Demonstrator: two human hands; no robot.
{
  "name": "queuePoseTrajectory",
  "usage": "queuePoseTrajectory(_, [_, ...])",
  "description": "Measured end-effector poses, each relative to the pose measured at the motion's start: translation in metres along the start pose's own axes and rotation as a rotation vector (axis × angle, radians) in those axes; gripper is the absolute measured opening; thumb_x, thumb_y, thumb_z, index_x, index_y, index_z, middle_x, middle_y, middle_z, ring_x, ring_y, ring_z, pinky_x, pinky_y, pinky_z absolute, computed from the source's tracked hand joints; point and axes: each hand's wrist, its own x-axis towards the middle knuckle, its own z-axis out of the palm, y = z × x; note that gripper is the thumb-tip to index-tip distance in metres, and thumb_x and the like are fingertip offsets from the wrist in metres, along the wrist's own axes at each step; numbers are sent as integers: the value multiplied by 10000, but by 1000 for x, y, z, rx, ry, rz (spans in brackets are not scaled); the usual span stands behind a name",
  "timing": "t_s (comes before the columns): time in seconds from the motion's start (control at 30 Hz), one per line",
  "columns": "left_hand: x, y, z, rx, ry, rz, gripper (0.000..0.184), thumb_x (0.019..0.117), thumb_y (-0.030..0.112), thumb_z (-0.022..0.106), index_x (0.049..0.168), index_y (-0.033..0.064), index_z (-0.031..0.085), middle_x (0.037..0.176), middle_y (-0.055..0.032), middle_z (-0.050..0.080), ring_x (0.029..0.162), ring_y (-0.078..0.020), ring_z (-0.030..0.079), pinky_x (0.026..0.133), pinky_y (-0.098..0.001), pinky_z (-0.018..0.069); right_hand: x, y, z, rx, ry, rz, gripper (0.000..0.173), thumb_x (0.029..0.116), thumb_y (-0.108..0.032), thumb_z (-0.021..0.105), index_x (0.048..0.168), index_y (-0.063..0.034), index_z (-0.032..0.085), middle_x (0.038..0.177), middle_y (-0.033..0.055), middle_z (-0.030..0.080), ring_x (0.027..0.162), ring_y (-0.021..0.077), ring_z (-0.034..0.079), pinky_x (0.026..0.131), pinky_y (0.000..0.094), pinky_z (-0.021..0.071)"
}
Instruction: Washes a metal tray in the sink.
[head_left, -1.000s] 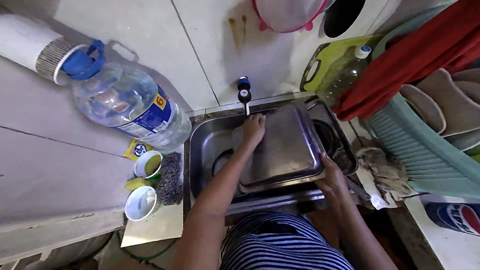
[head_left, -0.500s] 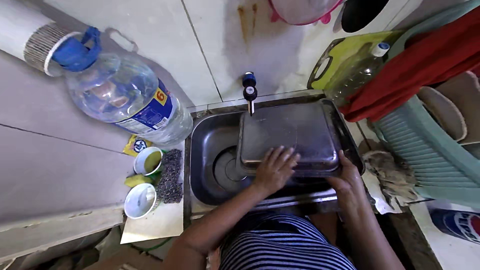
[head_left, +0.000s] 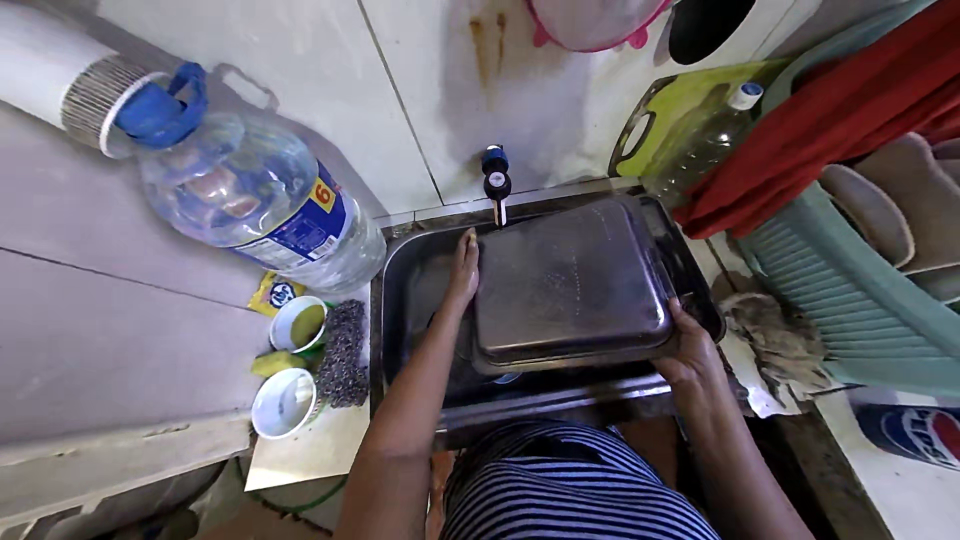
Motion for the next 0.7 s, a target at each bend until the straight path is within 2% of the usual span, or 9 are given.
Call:
queuePoseTrajectory(0.07, [-9, 11, 5, -11, -76, -21, 579, 1132, 360, 266, 1619, 50, 236, 1658, -179, 293, 1503, -297, 345, 1219, -473, 296, 3, 0, 1, 48, 46, -33, 312, 1113, -298, 343, 1279, -91, 508, 1034, 82, 676, 929, 171, 701, 791, 399, 617])
queuePoseTrajectory(0.13, [-29, 18, 16, 11, -128, -77, 555, 1132, 334, 290, 1622, 79, 234, 1600, -208, 378, 1422, -307, 450, 1157, -484, 385, 9, -1, -4, 65, 39, -92, 309, 1116, -297, 329, 1287, -100, 495, 1047, 71, 664, 945, 163, 691, 810, 392, 609])
queuePoseTrajectory(0.2, [-47, 23, 22, 47, -141, -131, 541, 1131, 277, 317, 1614, 44, 243, 1568, -250, 408, 1423, -333, 454, 1177, -483, 365, 11, -5, -6, 27, 30, -125, 319, 1119, -290, 312, 1287, -92, 498, 1040, 71, 667, 940, 166, 693, 813, 393, 610])
queuePoseTrajectory(0.27, [-47, 25, 21, 54, -75, -248, 539, 1132, 295, 336, 1605, 44, 277, 1569, -251, 412, 1438, -357, 434, 1187, -510, 340, 7, -5, -3, -51, 14, -84, 319, 1118, -286, 315, 1282, -87, 503, 1030, 78, 670, 926, 178, 695, 799, 407, 610])
queuePoseTrajectory(0.37, [-18, 20, 12, 164, 124, -294, 530, 1129, 329, 355, 1568, 34, 338, 1489, -283, 484, 1345, -420, 509, 1101, -579, 410, 1, 4, -2, -122, -71, -7, 320, 1121, -267, 327, 1304, -67, 498, 1030, 99, 679, 918, 196, 702, 792, 414, 614])
queuePoseTrajectory(0.5, [9, 39, 12, 472, 85, -117, 461, 1120, 295, 381, 1435, -5, 535, 1451, -271, 531, 1347, -439, 513, 1125, -592, 396, -2, 29, 3, -146, -129, 59, 317, 1121, -235, 334, 1307, -36, 499, 1027, 119, 685, 903, 206, 709, 783, 406, 619])
queuePoseTrajectory(0.57, [5, 53, 34, 521, -29, 8, 453, 1108, 288, 419, 1448, 10, 529, 1471, -256, 518, 1363, -433, 497, 1138, -589, 387, 4, 42, 6, -141, -129, 109, 337, 1119, -244, 351, 1345, -35, 488, 1059, 137, 684, 922, 224, 707, 794, 425, 615])
queuePoseTrajectory(0.63, [-10, 63, 63, 539, -161, 135, 497, 1087, 292, 479, 1513, 34, 460, 1570, -231, 417, 1451, -418, 397, 1188, -574, 333, 12, 52, 11, -124, -101, 158, 363, 1115, -266, 368, 1372, -38, 483, 1092, 153, 678, 954, 239, 698, 815, 447, 607])
queuePoseTrajectory(0.7, [-32, 66, 87, 532, -294, 292, 448, 1079, 223, 507, 1487, 35, 504, 1588, -215, 408, 1484, -391, 370, 1215, -530, 320, 22, 61, 13, -107, -87, 189, 374, 1113, -285, 370, 1360, -33, 492, 1104, 162, 672, 972, 248, 691, 825, 459, 600])
